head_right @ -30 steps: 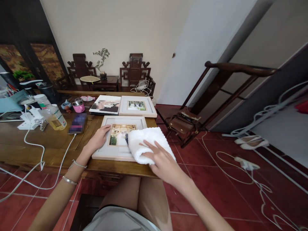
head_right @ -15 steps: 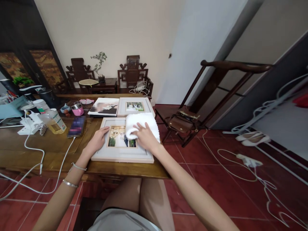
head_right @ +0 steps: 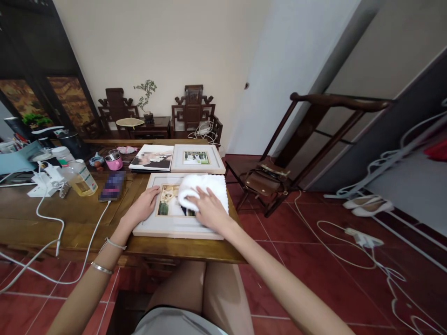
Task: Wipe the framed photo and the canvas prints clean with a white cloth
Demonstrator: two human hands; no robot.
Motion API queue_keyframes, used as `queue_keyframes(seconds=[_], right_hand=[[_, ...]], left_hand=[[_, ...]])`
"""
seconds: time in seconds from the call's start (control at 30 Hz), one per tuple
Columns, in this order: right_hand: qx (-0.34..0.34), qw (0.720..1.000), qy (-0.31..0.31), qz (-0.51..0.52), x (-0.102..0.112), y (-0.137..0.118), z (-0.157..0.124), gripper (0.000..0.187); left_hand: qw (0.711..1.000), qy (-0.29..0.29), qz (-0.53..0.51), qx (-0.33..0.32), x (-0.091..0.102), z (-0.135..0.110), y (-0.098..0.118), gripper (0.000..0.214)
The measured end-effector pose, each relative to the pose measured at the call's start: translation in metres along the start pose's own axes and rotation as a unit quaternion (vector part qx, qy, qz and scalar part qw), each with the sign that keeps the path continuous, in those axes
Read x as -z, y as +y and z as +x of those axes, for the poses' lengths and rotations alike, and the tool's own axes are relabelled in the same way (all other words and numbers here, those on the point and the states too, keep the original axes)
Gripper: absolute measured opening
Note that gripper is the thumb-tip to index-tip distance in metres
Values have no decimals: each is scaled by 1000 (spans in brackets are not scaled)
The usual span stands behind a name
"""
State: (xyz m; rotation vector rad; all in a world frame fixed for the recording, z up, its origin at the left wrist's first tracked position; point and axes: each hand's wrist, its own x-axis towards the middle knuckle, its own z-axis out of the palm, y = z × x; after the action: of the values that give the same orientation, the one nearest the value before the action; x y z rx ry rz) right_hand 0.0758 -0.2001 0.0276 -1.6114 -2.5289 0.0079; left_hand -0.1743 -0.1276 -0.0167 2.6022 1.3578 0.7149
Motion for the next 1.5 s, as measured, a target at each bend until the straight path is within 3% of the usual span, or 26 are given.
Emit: queue_keyframes(seconds=[0.13,0.23,0.33,0.5,0.63,0.77,0.93,1.03,1.1,1.23,1.4,1.5], right_hand=[[-49,997,37,-52,-6,26,54,63],[-37,997,7,-71,-6,24,60,59],[10,998,-41,-46,2,5,31,62],[77,984,-147,57,39,-34,-47,67],[84,981,-148,91,46,-46,-71,67],[53,995,-71,48,20,-26,-42,65],[-16,999,14,-31,1,22,30,63],[-47,997,16,-58,0,33,60,59],[-40,997,-10,-60,-1,27,63,59],[3,997,-75,-31,8,-4,26,64],[82,977,-188,55,46,-42,-41,72],[121,971,-189,80,55,-54,-55,72]], left_hand=[[1000,3,0,-5,-1,0,-3,38],[1000,1,-6,-3,-2,0,-3,40],[1000,-7,-8,2,-2,-1,-2,43],[1000,-16,-1,-3,-2,-2,3,46],[1000,-20,4,3,-1,-1,3,44],[1000,-19,7,-3,-1,-1,3,43],[1000,-17,2,1,-1,-1,2,43],[1000,-21,-4,2,-1,-1,0,43],[1000,-20,-10,8,-1,-1,0,44],[999,-18,-19,27,-1,-1,1,44],[999,-19,-13,28,-1,-2,5,43],[999,-23,-12,26,0,-2,5,43]])
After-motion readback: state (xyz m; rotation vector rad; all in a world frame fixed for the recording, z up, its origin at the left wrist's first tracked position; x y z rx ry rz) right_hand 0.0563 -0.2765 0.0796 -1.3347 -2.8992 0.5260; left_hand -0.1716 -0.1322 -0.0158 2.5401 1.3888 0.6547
